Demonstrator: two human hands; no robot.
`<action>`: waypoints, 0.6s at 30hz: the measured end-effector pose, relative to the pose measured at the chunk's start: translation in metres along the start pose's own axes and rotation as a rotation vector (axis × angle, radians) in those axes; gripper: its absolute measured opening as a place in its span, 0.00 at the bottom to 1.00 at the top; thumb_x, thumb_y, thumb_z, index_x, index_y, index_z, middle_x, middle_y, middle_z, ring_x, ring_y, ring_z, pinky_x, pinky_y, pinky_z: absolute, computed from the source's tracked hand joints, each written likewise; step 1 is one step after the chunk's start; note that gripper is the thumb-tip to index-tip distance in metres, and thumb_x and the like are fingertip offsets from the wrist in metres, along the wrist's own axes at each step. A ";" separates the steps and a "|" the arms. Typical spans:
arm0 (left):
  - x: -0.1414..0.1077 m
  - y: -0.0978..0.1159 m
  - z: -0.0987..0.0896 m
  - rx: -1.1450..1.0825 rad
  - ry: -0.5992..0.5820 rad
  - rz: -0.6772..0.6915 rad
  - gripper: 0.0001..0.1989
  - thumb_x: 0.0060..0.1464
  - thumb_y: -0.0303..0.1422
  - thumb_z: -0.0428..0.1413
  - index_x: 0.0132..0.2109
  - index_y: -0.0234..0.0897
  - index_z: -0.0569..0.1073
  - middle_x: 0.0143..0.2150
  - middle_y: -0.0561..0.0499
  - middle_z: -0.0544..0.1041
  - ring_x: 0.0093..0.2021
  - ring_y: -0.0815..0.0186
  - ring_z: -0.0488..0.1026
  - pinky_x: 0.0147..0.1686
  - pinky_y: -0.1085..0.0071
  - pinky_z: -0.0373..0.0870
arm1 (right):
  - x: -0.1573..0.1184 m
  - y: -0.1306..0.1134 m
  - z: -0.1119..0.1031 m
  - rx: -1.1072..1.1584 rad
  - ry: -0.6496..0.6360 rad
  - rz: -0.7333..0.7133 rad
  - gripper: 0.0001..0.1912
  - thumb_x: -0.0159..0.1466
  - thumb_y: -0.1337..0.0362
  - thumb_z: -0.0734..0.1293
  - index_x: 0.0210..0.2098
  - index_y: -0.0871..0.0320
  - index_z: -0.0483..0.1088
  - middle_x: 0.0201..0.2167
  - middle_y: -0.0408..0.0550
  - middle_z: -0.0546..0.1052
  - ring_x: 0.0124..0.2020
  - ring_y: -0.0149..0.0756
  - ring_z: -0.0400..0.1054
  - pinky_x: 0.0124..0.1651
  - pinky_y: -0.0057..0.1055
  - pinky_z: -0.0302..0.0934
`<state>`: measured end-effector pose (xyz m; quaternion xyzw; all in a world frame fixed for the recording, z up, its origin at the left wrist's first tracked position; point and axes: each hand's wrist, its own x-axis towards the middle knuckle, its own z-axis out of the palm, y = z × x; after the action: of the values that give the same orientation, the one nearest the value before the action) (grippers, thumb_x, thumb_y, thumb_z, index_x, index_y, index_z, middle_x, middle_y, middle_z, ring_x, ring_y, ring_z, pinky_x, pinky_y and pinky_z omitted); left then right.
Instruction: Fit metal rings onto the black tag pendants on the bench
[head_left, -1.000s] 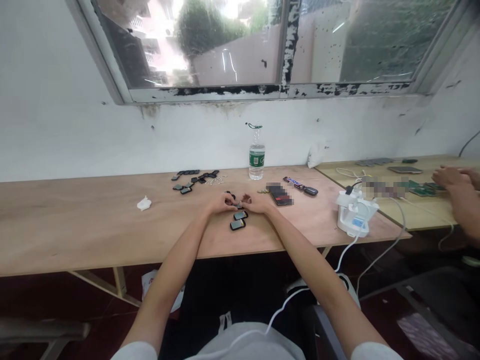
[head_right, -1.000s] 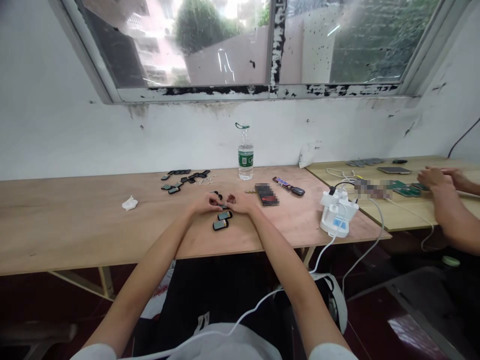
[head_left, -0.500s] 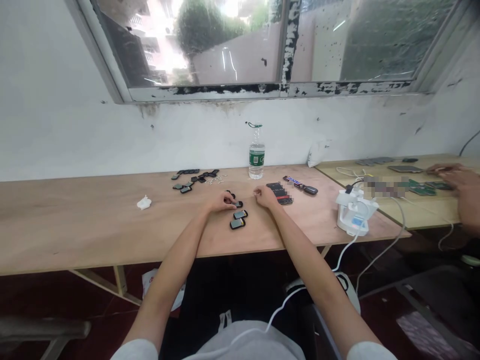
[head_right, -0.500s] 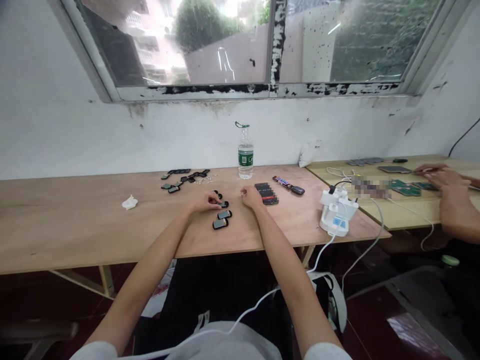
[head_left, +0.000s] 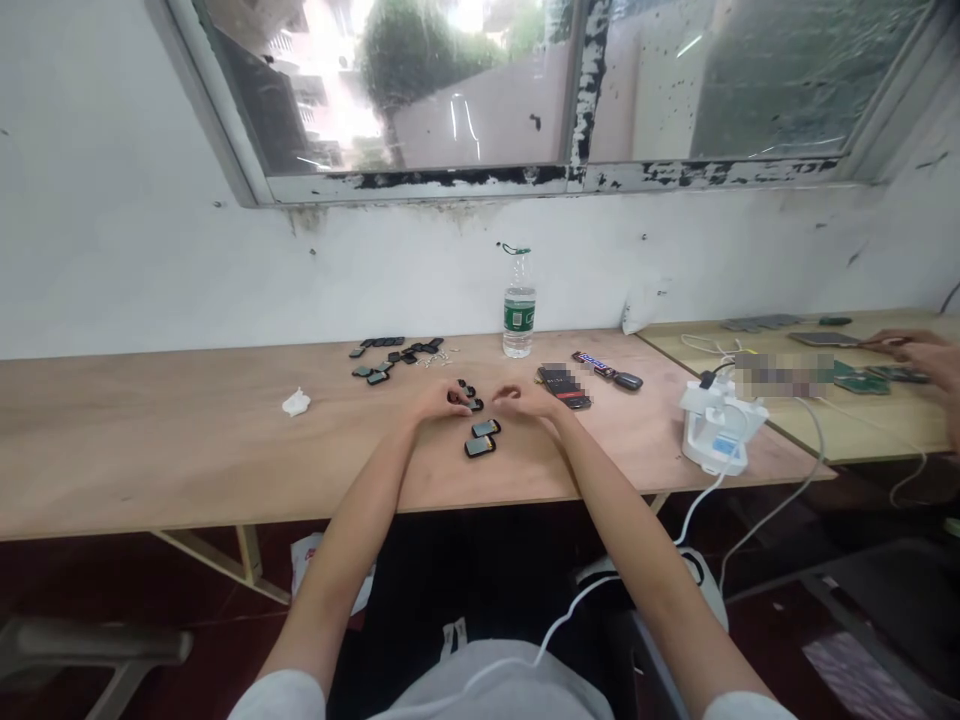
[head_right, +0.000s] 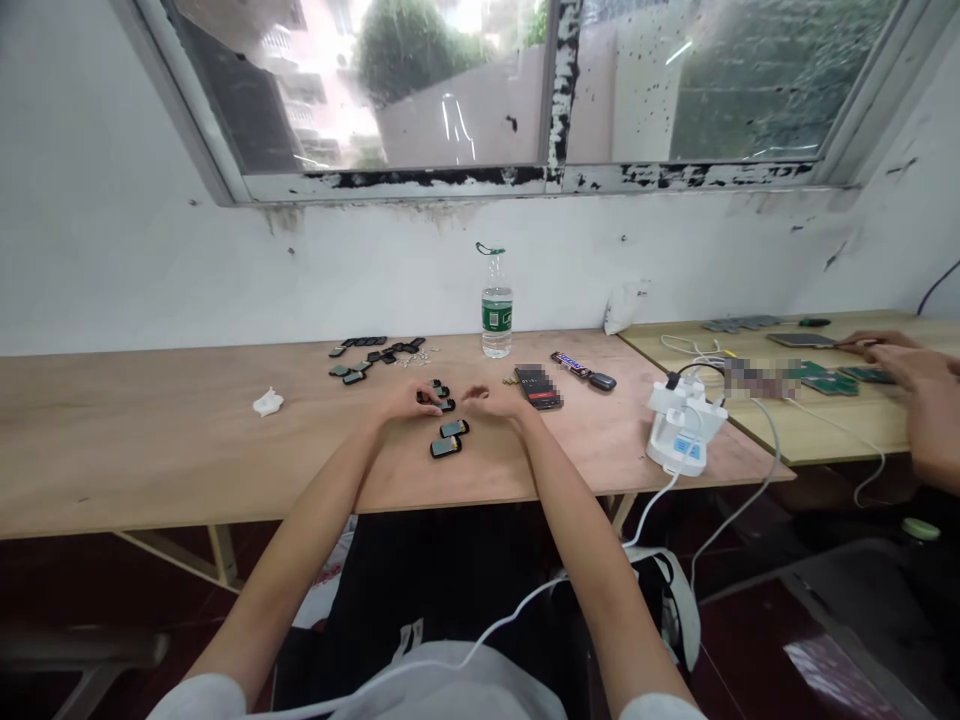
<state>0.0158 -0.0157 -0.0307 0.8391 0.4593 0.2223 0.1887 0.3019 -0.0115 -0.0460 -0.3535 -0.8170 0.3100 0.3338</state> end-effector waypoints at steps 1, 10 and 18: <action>0.000 -0.001 0.000 -0.001 0.001 0.002 0.17 0.48 0.47 0.75 0.38 0.39 0.89 0.38 0.46 0.84 0.39 0.59 0.77 0.40 0.67 0.71 | -0.001 -0.005 0.002 -0.005 -0.096 0.001 0.07 0.63 0.64 0.75 0.40 0.55 0.85 0.39 0.47 0.87 0.41 0.40 0.79 0.49 0.33 0.71; -0.002 -0.003 -0.004 -0.020 0.061 -0.007 0.18 0.45 0.46 0.76 0.38 0.38 0.88 0.41 0.43 0.87 0.41 0.55 0.79 0.42 0.64 0.73 | -0.006 -0.021 0.005 -0.071 -0.219 0.058 0.09 0.59 0.57 0.82 0.39 0.51 0.87 0.35 0.44 0.86 0.37 0.38 0.78 0.39 0.29 0.68; 0.001 0.026 0.012 -0.061 -0.002 0.155 0.14 0.53 0.46 0.73 0.35 0.39 0.86 0.40 0.47 0.84 0.44 0.58 0.78 0.48 0.66 0.73 | -0.005 -0.024 0.013 -0.187 -0.030 0.097 0.02 0.66 0.66 0.78 0.36 0.55 0.82 0.36 0.46 0.86 0.37 0.39 0.78 0.41 0.30 0.68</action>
<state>0.0405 -0.0293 -0.0268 0.8663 0.3856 0.2492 0.1969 0.2856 -0.0329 -0.0377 -0.4176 -0.8292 0.2534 0.2717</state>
